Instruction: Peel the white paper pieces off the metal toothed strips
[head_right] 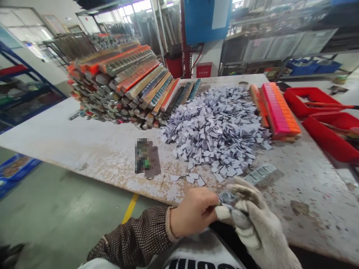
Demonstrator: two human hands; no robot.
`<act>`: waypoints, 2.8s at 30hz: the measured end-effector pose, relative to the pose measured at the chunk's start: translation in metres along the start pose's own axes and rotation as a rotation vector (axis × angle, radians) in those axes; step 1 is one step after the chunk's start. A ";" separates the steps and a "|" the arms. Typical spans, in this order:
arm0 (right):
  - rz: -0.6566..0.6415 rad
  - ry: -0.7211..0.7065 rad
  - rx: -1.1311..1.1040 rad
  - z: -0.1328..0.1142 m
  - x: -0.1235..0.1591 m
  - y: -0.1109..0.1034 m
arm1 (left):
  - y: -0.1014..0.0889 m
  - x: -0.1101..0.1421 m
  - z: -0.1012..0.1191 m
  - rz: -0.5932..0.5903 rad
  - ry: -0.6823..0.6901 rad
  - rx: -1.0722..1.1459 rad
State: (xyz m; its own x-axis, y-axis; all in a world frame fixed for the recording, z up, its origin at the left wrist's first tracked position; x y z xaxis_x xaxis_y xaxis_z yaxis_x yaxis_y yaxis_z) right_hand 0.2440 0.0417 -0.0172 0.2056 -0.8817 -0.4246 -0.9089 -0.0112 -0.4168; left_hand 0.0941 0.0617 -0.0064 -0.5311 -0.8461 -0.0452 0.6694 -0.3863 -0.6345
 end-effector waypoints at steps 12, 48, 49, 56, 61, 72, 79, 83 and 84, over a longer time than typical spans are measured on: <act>0.066 0.109 0.145 0.025 -0.008 -0.022 | 0.012 -0.005 0.005 -0.091 0.076 0.035; 0.218 -0.133 0.689 0.057 -0.008 -0.064 | 0.040 -0.133 -0.014 -0.060 0.057 -0.647; 0.225 -0.130 0.687 0.056 -0.005 -0.064 | 0.045 -0.142 -0.014 -0.060 0.048 -0.663; 0.258 -0.144 0.656 0.049 0.012 -0.070 | 0.043 -0.162 -0.028 -0.044 -0.015 -0.674; 0.242 -0.107 0.579 0.052 0.013 -0.072 | 0.015 -0.145 -0.049 0.022 -0.068 -0.569; 0.193 -0.227 0.533 0.024 -0.019 -0.037 | -0.017 -0.088 -0.099 0.130 -0.224 -0.143; 0.025 -0.326 0.624 -0.001 -0.048 -0.002 | -0.030 -0.065 -0.129 0.245 -0.268 0.250; -0.006 -0.299 0.649 0.000 -0.066 0.013 | -0.034 -0.056 -0.131 0.301 -0.271 0.498; 0.002 -0.272 0.621 0.002 -0.070 0.016 | -0.032 -0.053 -0.127 0.294 -0.265 0.556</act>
State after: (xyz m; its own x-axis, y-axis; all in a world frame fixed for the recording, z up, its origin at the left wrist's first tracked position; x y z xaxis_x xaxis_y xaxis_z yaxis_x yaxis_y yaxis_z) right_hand 0.2161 0.1045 0.0044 0.3620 -0.7308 -0.5787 -0.5488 0.3348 -0.7660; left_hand 0.0344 0.1655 -0.0816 -0.1887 -0.9788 0.0798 0.9714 -0.1979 -0.1311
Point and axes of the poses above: each hand's wrist, its own x-axis away from the middle knuckle, its own y-axis out of the palm, z = x × y, the point moved 10 cm from there along -x, towards the middle knuckle, and after that the axes turned 4 degrees about -y, right-handed, at the moved point
